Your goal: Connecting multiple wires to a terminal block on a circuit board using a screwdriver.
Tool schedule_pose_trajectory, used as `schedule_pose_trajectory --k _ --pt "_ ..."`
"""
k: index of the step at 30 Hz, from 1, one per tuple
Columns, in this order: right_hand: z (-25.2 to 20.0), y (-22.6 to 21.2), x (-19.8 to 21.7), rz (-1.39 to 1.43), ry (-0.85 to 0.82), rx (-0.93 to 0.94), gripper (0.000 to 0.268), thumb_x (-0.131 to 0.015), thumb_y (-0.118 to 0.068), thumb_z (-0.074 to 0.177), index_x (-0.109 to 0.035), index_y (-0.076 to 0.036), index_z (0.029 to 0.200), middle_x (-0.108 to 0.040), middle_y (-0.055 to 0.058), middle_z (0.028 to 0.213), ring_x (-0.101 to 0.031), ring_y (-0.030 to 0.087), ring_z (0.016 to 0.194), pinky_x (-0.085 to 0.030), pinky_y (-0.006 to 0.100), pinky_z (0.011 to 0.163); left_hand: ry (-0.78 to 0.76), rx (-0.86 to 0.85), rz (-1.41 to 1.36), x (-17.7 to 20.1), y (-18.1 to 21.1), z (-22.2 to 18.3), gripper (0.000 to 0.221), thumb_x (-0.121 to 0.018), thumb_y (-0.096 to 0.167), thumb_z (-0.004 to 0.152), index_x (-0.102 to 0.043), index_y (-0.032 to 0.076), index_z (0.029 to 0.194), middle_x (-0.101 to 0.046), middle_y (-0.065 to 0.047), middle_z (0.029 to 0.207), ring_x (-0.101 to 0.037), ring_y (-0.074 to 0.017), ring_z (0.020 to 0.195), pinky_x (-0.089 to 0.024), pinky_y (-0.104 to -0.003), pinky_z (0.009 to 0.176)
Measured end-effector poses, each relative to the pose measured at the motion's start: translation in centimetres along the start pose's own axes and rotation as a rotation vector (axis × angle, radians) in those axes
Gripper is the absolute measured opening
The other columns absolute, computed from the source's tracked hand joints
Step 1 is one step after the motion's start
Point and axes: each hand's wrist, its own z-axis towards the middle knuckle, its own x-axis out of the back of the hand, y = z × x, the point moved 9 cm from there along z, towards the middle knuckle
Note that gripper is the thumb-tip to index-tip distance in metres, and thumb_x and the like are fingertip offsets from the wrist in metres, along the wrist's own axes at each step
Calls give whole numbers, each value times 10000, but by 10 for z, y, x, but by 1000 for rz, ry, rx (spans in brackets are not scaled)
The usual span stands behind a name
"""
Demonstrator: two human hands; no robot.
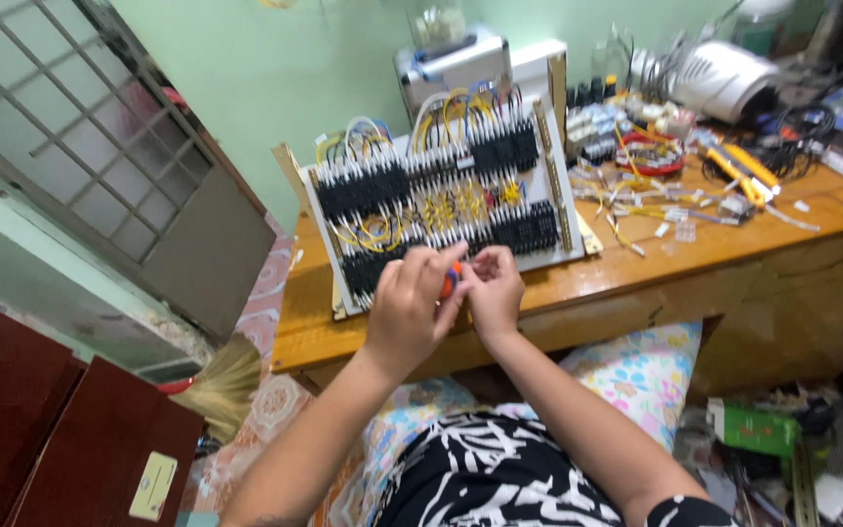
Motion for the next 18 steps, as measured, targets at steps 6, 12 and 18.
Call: schedule_pose_trajectory --k 6,12,18 --pt "-3 -7 -1 -20 3 -32 223 -795 -60 857 -637 -136 995 -721 57 729 -666 93 612 -566 239 641 100 -54 -17 20 29 5 421 -596 69 955 -576 85 1376 -661 -130 1302 -656 -261 1225 -323 -573 1158" --pt "0 8 -2 35 -16 -140 136 -731 -124 935 -636 -169 1021 -726 67 722 -646 85 593 -546 240 598 276 -34 207 28 23 -8 350 -654 405 976 -702 313 1309 -586 -47 1229 -603 -279 1187 -313 -644 1120" --pt "3 20 -1 86 -13 -152 279 -792 -25 849 -628 -166 1027 -715 59 719 -628 81 597 -532 232 609 319 -10 6 23 32 -18 404 -710 163 939 -686 238 1335 -686 0 1121 -685 -162 1090 -269 -598 1135"
